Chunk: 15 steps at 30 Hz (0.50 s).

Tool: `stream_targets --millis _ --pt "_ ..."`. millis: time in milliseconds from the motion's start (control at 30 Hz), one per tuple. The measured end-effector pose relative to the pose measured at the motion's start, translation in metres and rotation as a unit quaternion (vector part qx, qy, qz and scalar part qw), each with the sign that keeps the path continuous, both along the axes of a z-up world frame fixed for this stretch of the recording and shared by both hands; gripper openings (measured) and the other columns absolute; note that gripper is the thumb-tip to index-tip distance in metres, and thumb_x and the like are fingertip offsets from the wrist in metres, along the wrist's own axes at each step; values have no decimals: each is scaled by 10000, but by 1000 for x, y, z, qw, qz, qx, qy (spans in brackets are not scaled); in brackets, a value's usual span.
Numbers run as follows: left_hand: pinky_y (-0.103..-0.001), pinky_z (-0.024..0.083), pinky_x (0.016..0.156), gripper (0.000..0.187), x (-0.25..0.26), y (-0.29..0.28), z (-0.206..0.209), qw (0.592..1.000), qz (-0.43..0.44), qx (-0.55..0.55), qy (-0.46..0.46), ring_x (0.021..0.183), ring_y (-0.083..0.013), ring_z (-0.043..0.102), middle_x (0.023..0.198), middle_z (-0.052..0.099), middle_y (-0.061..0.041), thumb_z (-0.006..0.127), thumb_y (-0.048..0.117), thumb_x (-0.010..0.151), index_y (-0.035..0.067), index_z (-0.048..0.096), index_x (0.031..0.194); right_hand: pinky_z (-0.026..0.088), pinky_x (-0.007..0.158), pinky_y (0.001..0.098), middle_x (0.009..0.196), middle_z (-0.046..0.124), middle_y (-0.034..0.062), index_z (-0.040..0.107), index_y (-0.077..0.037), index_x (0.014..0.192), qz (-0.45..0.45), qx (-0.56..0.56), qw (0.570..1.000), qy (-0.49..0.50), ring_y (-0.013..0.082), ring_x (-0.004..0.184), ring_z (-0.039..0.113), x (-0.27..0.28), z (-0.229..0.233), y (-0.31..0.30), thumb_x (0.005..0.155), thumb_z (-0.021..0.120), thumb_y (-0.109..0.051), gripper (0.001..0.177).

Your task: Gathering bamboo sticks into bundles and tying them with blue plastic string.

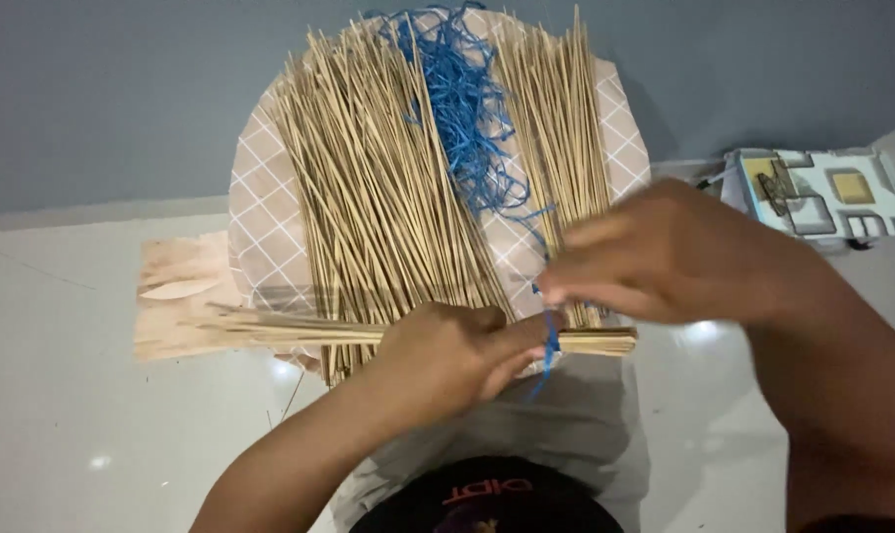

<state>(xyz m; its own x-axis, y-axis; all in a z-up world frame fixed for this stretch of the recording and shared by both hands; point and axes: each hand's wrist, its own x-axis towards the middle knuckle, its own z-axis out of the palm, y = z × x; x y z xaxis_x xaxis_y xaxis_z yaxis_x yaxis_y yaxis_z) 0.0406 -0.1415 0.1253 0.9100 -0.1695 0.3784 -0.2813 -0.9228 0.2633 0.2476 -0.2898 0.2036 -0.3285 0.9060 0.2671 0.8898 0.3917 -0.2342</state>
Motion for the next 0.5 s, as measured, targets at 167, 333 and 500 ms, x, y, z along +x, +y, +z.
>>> stream_targets --millis 167,333,500 --pt "-338 401 312 215 -16 0 13 995 81 3 -52 366 -162 534 595 594 -11 602 287 1023 140 652 1171 410 398 181 775 786 68 764 -61 900 -2 -6 955 296 70 453 575 11 -91 38 869 743 -76 40" --pt "-325 314 233 217 -17 23 2 984 170 2 -60 296 -136 457 557 592 0 540 273 1051 115 629 1170 551 554 281 806 771 86 728 -25 989 -167 50 928 329 168 600 689 -57 -134 13 862 642 -21 155" --pt "-356 463 282 387 -10 27 -11 991 124 -38 20 355 -199 606 640 692 -68 544 253 1030 129 604 1392 483 562 289 868 630 60 691 -1 1116 -104 151 952 -245 137 590 573 -77 -74 -7 855 661 -71 272"
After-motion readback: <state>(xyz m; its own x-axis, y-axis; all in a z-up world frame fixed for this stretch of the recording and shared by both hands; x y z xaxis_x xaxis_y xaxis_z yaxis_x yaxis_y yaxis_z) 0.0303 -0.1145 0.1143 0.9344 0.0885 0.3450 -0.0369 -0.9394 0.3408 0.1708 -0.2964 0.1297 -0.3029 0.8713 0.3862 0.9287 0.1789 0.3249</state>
